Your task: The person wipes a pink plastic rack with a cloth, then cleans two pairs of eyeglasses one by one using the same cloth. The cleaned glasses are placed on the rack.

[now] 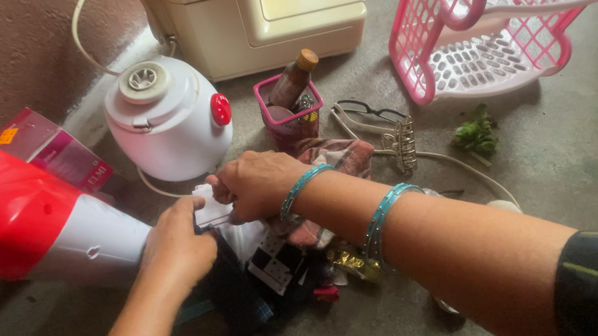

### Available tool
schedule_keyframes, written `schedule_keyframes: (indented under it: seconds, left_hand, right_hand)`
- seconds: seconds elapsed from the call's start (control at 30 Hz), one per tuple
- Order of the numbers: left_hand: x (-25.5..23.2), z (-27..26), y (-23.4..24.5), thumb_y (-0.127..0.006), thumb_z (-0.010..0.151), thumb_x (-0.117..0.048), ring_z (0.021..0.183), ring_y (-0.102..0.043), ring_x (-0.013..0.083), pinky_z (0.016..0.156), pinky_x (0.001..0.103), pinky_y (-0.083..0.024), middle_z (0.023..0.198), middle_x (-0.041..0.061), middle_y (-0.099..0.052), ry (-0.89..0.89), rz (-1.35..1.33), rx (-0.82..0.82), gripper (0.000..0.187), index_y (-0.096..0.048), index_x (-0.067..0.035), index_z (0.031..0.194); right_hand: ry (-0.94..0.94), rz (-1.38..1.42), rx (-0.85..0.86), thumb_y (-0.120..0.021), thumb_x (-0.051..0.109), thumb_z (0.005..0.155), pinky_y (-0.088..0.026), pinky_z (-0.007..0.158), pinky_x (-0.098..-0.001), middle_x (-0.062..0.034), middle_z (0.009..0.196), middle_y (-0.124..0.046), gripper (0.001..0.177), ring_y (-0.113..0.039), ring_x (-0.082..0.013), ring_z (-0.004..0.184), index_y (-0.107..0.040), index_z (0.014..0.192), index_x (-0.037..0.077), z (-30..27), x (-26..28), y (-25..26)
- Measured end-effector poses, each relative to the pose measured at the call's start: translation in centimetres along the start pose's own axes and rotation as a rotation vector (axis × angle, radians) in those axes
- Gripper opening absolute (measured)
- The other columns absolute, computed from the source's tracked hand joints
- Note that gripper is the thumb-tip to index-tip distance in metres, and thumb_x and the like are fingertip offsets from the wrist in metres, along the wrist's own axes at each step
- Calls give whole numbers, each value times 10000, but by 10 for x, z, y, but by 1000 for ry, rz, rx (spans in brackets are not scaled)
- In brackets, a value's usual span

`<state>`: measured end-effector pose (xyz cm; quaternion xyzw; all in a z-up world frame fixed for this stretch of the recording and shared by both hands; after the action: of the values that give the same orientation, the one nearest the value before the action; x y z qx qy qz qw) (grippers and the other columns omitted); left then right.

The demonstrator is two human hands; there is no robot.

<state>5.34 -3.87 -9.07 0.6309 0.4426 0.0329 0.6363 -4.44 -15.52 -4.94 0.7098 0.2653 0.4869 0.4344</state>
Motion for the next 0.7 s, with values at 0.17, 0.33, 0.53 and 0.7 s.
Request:
schedule_keyframes:
  seconds: [0.17,0.33,0.53,0.7]
  left_hand:
    - [15,4,-26,-692,725,-1,1318,-548,360,1099,435,-442,1407,154,-595,-68,53,60,680,-567,-123,1382]
    - [7,-5,-33,-663,659,100,1338,-458,367,1104,436,-414,1464,73,-530,-101,91,87,801,-514,-147,1406]
    - [-7,-10,-25,-674,704,90,1323,-466,327,1108,435,-432,1394,53,-561,-84,220,126,744,-524,-162,1387]
    - [-11,-15,-18,-681,741,36,1246,-501,334,1050,447,-458,1259,87,-593,-180,361,46,510,-627,-130,1220]
  right_hand:
    - [-74,-83,12,-692,287,782,-561,836,-447,-122,900,-750,187,-728,-307,907,-743,917,168,-4,-18,-11]
    - [-75,-133,8,-678,215,741,-576,786,-452,-117,860,-753,143,-732,-320,874,-748,860,175,-4,-27,-15]
    - [125,-238,-30,-705,221,744,-511,842,-469,-69,977,-711,123,-665,-300,1019,-758,854,238,-3,-13,-24]
    - [156,-229,4,-700,236,762,-467,911,-469,-62,1092,-659,139,-599,-291,1136,-737,896,223,-2,-8,-30]
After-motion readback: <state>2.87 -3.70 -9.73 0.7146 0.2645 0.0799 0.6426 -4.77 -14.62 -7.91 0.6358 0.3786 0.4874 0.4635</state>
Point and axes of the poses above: each hand's wrist, its own z-axis towards the middle knuckle, its own y-axis out of the back of the hand, x = y × z, the point moved 6 cm from there along z, towards the middle knuckle
